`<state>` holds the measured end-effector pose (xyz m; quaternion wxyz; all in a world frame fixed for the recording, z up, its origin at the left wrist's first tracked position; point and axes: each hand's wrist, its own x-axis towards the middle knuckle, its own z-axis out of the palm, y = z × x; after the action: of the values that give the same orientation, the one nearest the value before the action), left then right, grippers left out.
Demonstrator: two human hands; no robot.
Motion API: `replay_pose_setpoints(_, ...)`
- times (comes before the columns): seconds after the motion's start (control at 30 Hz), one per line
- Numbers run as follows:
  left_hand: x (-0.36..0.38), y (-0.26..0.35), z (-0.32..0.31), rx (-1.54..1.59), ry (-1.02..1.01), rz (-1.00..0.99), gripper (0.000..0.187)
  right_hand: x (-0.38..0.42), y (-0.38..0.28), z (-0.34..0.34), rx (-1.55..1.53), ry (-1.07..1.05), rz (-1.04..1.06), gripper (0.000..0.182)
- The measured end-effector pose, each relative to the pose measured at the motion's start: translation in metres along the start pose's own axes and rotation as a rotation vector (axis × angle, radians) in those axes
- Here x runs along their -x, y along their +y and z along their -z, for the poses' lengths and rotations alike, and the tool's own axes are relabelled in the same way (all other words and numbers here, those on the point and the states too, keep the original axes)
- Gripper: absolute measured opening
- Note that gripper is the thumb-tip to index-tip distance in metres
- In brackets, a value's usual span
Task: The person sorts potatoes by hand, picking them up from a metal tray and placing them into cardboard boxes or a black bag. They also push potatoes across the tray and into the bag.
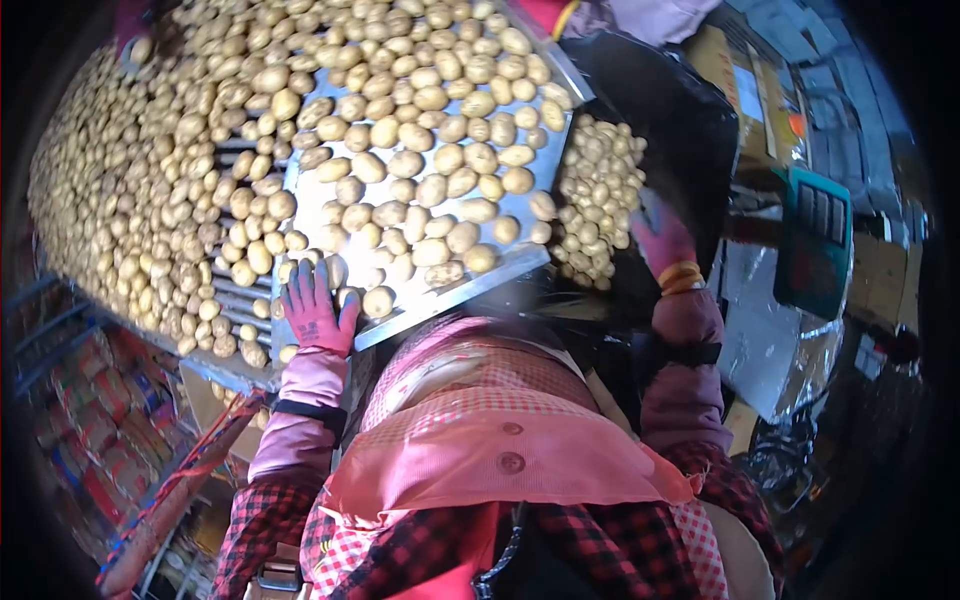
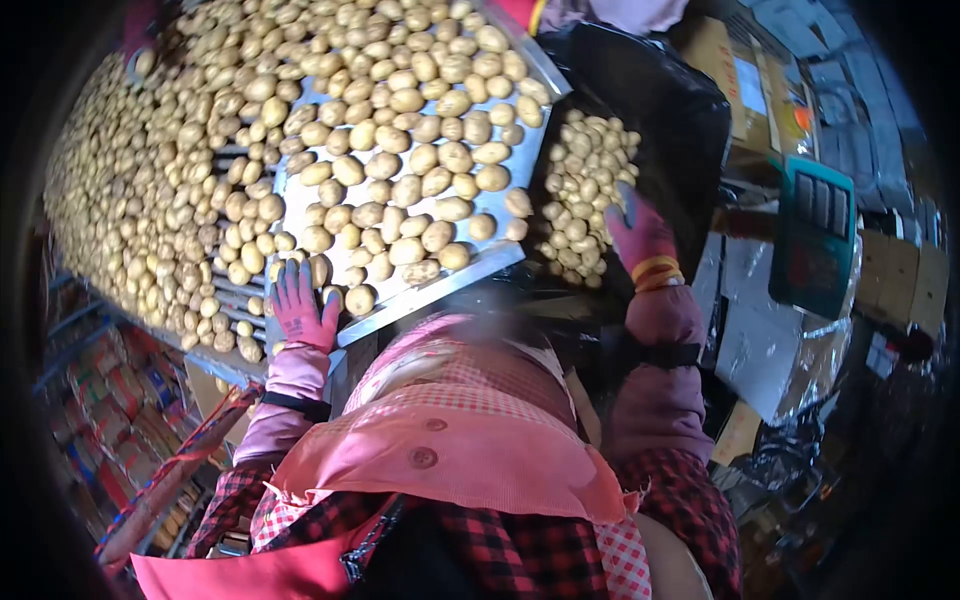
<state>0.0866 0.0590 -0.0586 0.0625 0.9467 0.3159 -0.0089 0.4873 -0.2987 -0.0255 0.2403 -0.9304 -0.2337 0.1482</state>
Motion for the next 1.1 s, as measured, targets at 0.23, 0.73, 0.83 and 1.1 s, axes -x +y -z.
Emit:
replay_pose_setpoints(0.23, -0.03, 0.081, 0.002, 0.231, -0.083, -0.212, 0.076, -0.069, -0.119, -0.092, 0.13, 0.152, 0.466, 0.074)
replay_pose_setpoints(0.73, 0.044, -0.007, -0.003, 0.192, 0.137, 0.466, 0.084, -0.003, -0.175, -0.119, 0.308, -0.245, 0.744, 0.071)
replay_pose_setpoints(0.83, 0.017, 0.032, 0.013, 0.284, 0.072, 0.225, 0.084, -0.024, -0.213, -0.153, 0.47, -0.33, 0.905, 0.066)
replay_pose_setpoints(1.1, 0.048, -0.048, 0.021, 0.238, 0.377, 0.308, 0.067, -0.127, -0.191, -0.153, 0.474, 0.173, 0.873, 0.064)
